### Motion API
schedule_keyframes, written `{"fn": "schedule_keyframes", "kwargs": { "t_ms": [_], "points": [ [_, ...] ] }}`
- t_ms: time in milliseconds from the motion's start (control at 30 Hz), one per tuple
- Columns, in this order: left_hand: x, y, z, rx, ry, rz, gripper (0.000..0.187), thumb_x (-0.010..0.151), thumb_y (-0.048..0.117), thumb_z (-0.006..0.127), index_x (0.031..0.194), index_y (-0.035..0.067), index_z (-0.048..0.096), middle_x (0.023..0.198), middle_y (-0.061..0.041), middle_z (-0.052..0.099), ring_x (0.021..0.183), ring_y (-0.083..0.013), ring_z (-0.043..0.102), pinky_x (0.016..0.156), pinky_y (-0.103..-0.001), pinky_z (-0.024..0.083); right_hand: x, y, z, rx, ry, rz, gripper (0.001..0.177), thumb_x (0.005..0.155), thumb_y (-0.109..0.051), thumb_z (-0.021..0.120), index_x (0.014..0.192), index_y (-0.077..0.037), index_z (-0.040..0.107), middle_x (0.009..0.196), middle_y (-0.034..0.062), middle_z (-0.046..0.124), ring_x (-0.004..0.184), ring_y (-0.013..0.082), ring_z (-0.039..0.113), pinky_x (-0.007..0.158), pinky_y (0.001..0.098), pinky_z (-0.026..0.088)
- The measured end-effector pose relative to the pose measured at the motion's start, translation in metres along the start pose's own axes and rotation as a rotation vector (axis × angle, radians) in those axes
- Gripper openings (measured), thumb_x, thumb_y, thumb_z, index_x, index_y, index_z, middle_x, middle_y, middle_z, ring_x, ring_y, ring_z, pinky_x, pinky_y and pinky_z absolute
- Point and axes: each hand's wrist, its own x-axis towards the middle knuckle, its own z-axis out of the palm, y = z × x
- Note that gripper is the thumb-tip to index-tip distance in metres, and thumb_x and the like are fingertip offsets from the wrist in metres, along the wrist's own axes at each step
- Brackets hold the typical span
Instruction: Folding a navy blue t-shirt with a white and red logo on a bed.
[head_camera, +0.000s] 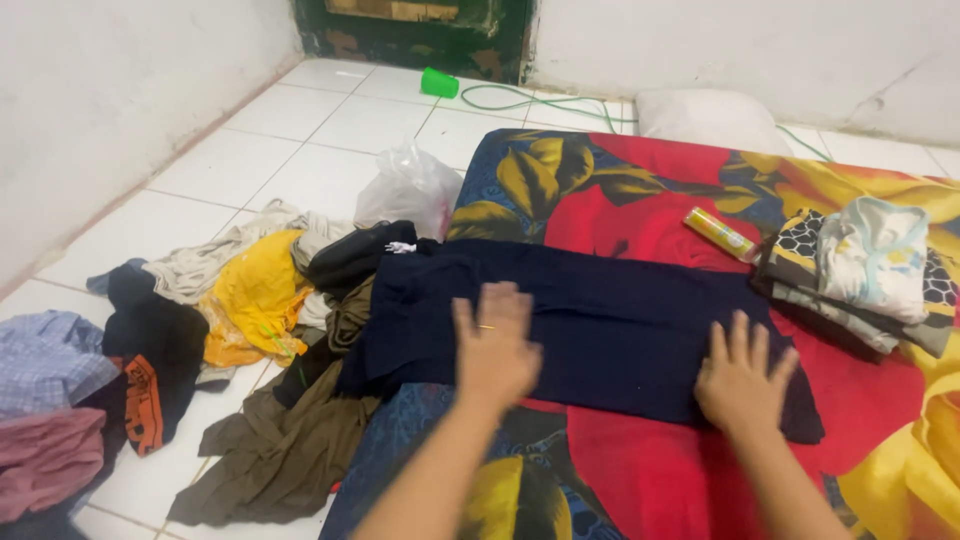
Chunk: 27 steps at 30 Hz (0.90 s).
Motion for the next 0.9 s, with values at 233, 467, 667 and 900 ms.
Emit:
{"fn": "schedule_keyframes", "kwargs": {
  "t_ms": [233,467,667,900],
  "points": [
    [-0.010,0.069,0.038,-0.412,-0.104,0.591,0.075,0.088,0.064,0.053,0.153,0.027,0.043,0.164,-0.005,0.033,0.153,-0.0281,0.025,0.119,-0.071,0.010,-0.032,-0.043,-0.008,0.606,0.169,-0.380,0.062,0.100,-0.046,0.036,0.158,-0.023,0.029,0.169,0.0083,0.021,0.154,0.0294,0.020,0.120,0.0614,0.013],
    [0.004,0.050,0.070,-0.140,-0.095,0.813,0.049,0.103,0.031,0.046,0.151,0.030,0.049,0.163,0.007,0.043,0.153,-0.0223,0.034,0.121,-0.068,0.022,-0.030,0.006,0.022,0.512,0.136,-0.488,0.066,0.097,-0.048,0.034,0.159,-0.028,0.022,0.168,0.0057,0.016,0.152,0.0283,0.015,0.117,0.0563,0.013],
    [0.003,0.049,0.068,-0.235,-0.103,0.826,0.046,0.103,0.034,0.046,0.148,0.026,0.051,0.160,0.005,0.044,0.153,-0.0194,0.033,0.121,-0.067,0.021,-0.029,0.026,0.050,0.460,0.152,-0.422,0.066,0.096,-0.050,0.031,0.159,-0.031,0.019,0.167,0.0041,0.015,0.152,0.0291,0.014,0.116,0.0581,0.015],
    [-0.050,0.056,0.048,-0.310,-0.042,0.712,0.054,0.104,0.044,0.046,0.150,0.017,0.047,0.160,0.001,0.044,0.152,-0.0177,0.036,0.124,-0.064,0.020,-0.035,0.030,0.034,0.278,0.116,-0.099,0.068,0.098,-0.058,0.033,0.162,-0.035,0.029,0.170,0.0052,0.025,0.154,0.0309,0.026,0.118,0.0608,0.024]
  ]
}}
